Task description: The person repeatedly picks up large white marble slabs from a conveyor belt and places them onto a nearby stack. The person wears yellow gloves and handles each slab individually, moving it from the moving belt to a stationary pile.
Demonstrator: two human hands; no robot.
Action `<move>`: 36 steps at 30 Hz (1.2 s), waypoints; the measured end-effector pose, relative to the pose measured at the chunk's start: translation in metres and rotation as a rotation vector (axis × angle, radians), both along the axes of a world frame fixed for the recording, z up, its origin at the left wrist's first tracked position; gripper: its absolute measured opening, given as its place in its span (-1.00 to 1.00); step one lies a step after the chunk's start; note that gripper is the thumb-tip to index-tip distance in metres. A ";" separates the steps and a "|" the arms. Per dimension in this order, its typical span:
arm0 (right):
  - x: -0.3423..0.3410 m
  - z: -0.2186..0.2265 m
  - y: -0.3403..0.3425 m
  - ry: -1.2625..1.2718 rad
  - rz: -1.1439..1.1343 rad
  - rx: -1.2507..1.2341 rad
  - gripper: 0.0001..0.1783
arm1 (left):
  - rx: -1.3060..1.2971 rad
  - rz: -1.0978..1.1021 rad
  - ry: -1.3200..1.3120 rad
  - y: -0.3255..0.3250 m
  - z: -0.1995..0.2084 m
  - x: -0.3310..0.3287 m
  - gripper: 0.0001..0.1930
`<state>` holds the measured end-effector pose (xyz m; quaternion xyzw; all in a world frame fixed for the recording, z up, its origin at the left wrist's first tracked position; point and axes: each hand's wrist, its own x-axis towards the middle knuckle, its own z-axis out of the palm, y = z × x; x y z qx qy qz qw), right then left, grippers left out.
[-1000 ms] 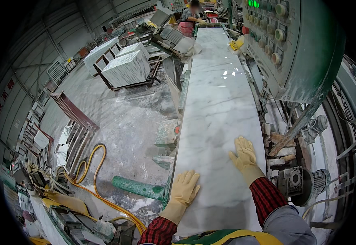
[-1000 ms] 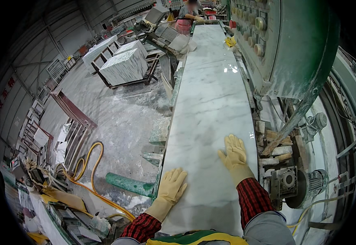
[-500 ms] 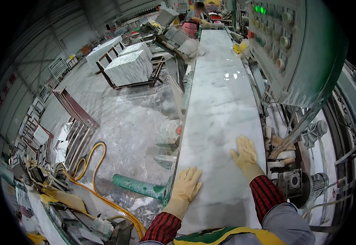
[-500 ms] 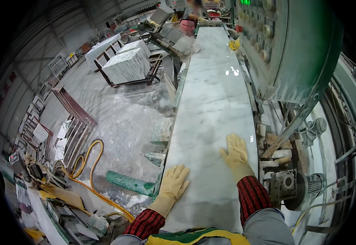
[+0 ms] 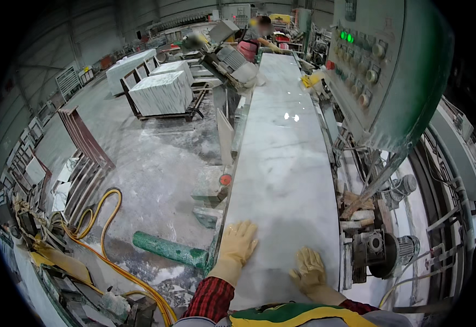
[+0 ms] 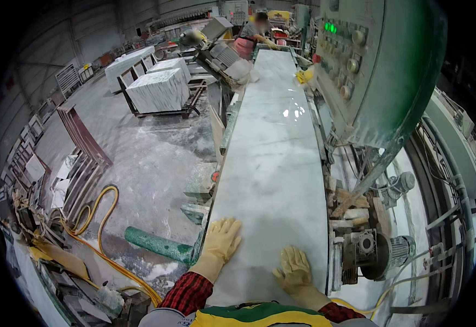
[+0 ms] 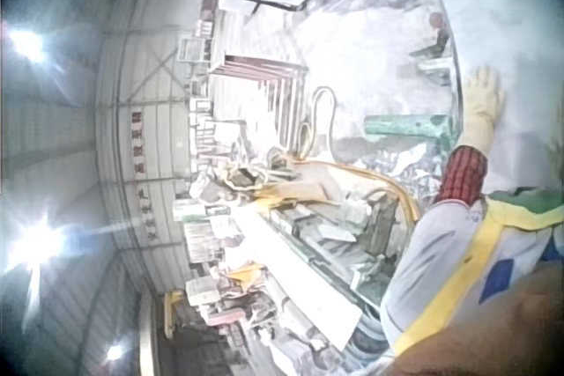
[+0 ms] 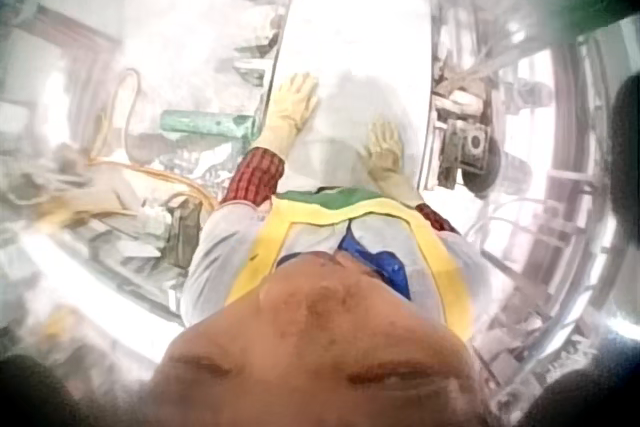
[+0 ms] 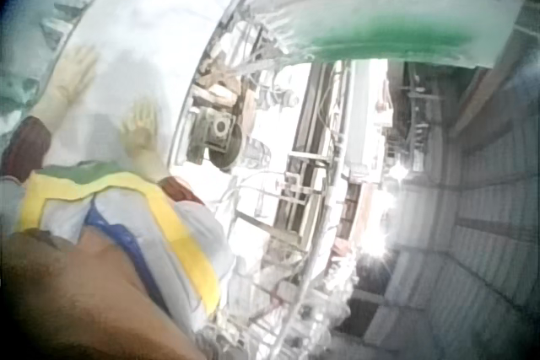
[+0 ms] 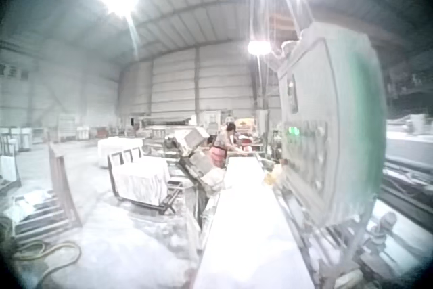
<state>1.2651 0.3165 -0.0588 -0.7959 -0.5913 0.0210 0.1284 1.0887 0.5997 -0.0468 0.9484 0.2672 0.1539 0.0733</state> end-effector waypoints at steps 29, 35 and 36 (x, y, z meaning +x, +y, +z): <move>0.032 -0.001 0.053 -0.041 -0.126 0.137 -0.16 | -0.132 -0.025 0.254 -0.031 0.012 -0.011 -0.46; 0.010 -0.018 0.085 -0.050 -0.120 0.167 -0.20 | 0.109 0.081 0.144 -0.108 0.003 -0.193 -0.56; -0.006 -0.029 0.087 -0.080 -0.117 0.168 -0.20 | 0.105 0.201 0.254 -0.125 0.000 -0.235 -0.57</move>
